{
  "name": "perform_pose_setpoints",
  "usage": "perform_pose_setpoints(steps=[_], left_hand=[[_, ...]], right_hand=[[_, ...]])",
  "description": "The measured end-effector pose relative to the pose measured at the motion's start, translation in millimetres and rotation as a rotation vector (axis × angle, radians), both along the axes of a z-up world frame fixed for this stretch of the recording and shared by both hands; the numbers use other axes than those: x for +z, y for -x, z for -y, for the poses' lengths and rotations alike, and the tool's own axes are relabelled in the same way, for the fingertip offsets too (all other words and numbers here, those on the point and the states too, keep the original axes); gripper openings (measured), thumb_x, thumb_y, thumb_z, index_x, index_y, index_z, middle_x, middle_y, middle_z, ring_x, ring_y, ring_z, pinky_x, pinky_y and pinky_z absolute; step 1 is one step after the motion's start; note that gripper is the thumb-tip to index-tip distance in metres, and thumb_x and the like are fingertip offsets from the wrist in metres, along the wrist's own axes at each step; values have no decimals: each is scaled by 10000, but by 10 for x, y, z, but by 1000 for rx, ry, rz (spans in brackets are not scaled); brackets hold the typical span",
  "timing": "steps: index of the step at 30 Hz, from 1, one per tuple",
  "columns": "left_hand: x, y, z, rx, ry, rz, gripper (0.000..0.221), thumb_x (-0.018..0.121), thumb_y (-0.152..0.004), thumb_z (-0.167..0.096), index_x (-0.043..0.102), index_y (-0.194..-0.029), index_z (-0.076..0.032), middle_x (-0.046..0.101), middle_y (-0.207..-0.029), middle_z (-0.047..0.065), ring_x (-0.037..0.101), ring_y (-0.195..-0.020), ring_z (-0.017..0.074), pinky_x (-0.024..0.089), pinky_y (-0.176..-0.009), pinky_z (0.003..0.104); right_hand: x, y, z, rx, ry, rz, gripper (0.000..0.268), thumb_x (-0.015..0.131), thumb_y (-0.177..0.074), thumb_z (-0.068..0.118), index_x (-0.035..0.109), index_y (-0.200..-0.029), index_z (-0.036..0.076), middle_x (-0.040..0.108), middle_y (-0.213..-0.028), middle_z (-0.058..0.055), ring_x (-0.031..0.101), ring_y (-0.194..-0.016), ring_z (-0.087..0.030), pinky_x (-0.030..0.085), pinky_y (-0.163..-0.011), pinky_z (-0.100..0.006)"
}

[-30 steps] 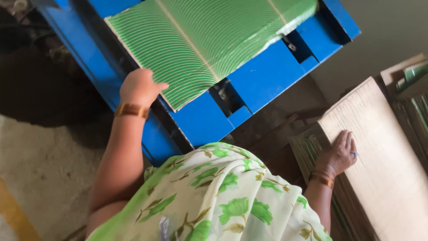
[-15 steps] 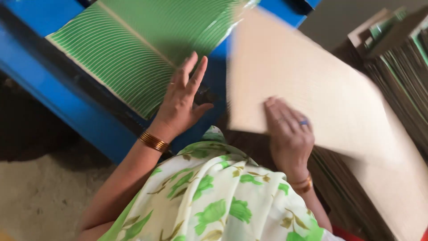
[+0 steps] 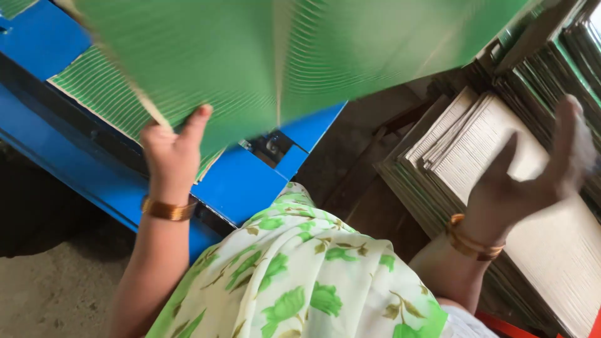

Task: Inspecting and stacking manufactured leaf-pattern plates in a manufacturing facility.

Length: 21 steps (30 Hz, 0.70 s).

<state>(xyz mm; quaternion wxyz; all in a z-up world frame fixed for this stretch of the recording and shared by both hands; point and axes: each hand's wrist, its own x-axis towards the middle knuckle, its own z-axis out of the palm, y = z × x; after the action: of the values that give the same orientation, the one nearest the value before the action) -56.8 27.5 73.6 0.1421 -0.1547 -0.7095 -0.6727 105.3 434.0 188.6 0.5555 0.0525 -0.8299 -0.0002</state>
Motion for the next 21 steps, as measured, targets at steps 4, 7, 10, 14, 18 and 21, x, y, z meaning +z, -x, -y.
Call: perform_pose_setpoints(steps=[4, 7, 10, 14, 18, 21], left_hand=[[-121, -114, 351, 17, -382, 335, 338, 756, -996, -121, 644, -1287, 8, 697, -1236, 63, 655, -1091, 130, 536, -994, 295], [-336, -230, 574, 28, -532, 461, 375, 756, -974, -129, 635, -1307, -6, 691, -1246, 60, 648, -1106, 133, 530, -998, 297], [-532, -342, 685, 59, -577, 510, 383, 759, -963, -135, 633, -1301, -8, 691, -1231, 61, 653, -1094, 142, 533, -984, 305], [-543, -446, 681, 45, -544, 557, 386, 766, -947, -161, 643, -1276, -2, 692, -1211, 59, 657, -1063, 146, 535, -952, 304], [-737, -539, 647, 148, -336, 562, 277, 769, -1030, -205, 671, -1157, 22, 675, -1099, 41, 609, -916, 132, 497, -808, 292], [-474, -578, 399, 121, -257, 545, 260, 739, -1080, -229, 666, -1144, 12, 676, -1072, 40, 613, -857, 141, 495, -726, 295]], right_hand=[[-830, -94, -685, -508, 167, 830, 1255, 841, -798, 548, 116, -1675, 19, 230, -1708, -291, 302, -1572, -439, 353, -1242, -578], [-1336, -149, -866, -864, 359, 1335, 1533, 960, -515, 626, 83, -1654, 95, 62, -1643, -324, 134, -1533, -493, 225, -1180, -661], [-1985, -191, -1095, -965, 440, 1500, 1395, 941, -649, 563, 36, -1624, 143, 35, -1629, -289, 139, -1505, -475, 192, -1193, -605], [-2620, -247, -1478, -1088, 96, 1150, 809, 710, -853, 137, 412, -1600, 50, 450, -1504, -367, 581, -1228, -449, 484, -967, -541], [-2678, -140, -1514, -1011, 16, 1184, 104, 603, -945, 55, 697, -916, 88, 721, -871, -135, 710, -792, -296, 560, -719, -433], [-2446, -137, -1332, -979, -102, 1150, 85, 634, -911, 48, 662, -893, 126, 704, -870, -69, 696, -797, -254, 523, -809, -437]])
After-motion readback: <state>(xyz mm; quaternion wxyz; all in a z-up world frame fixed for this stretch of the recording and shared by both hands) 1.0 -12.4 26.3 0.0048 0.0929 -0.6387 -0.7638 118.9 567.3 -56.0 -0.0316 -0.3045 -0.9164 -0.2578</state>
